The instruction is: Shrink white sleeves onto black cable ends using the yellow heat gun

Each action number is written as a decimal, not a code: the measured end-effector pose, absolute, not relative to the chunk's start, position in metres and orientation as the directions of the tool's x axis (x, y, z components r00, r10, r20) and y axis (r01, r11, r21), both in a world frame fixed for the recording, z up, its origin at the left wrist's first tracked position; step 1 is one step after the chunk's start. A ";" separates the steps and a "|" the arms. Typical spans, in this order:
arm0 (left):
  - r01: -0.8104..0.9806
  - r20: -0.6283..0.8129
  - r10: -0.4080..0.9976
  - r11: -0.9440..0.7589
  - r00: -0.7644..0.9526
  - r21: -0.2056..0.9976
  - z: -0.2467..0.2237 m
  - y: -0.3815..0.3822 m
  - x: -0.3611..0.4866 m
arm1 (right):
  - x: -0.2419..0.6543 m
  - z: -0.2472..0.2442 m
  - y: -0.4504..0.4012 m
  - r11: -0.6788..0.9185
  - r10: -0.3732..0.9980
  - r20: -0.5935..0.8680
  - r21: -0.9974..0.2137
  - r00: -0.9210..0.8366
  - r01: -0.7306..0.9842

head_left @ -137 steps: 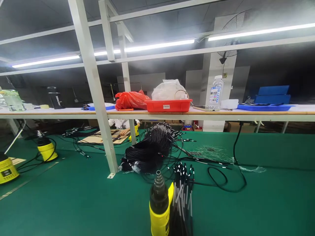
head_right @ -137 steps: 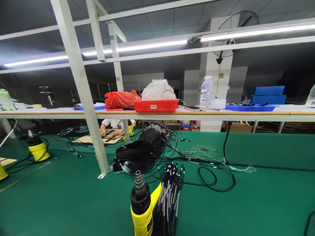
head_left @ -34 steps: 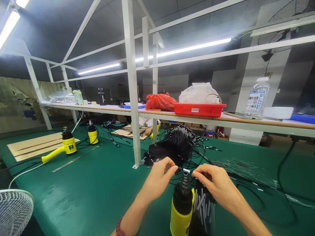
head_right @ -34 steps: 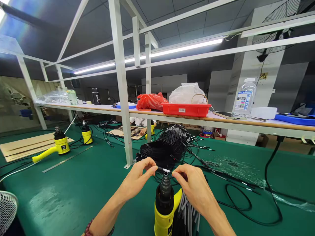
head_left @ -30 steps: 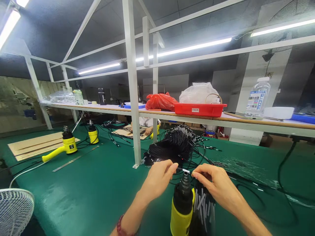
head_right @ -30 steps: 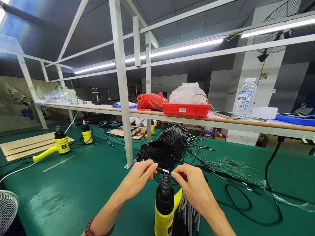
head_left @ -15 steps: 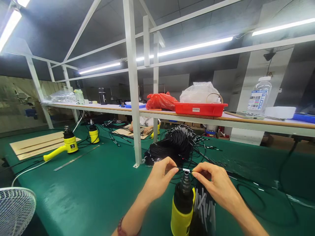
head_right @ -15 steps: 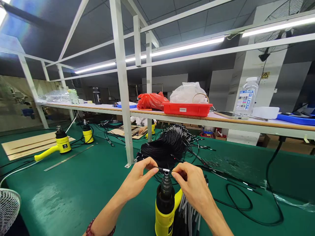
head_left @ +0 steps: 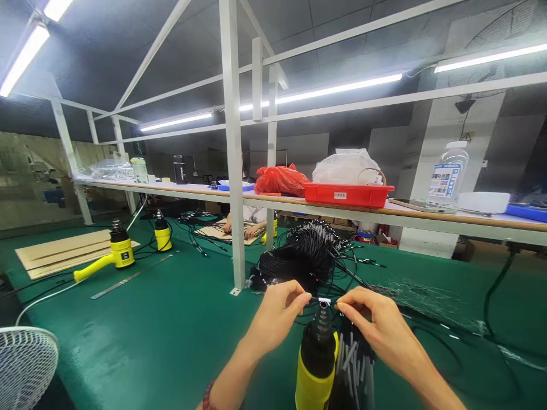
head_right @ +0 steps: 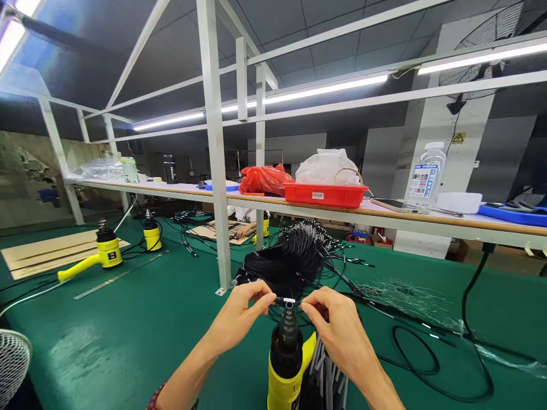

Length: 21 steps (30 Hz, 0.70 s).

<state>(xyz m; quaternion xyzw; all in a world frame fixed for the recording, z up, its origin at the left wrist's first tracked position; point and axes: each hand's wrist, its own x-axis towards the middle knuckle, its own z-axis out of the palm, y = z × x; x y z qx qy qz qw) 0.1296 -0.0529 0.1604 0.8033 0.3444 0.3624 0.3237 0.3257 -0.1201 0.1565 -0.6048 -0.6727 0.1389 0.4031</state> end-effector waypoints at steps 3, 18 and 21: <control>0.287 0.393 0.789 -0.559 0.472 0.778 0.158 -0.053 0.131 | 0.325 0.157 -0.120 0.239 0.916 0.395 -0.673 0.067 0.700; 0.371 0.449 0.789 -0.600 0.418 0.709 0.157 -0.051 0.130 | 0.345 0.141 -0.113 0.146 0.941 0.293 -0.803 0.168 0.578; 0.452 0.383 0.802 -0.582 0.459 0.676 0.137 -0.047 0.109 | 0.370 0.097 -0.107 0.042 0.882 0.260 -0.874 0.393 0.485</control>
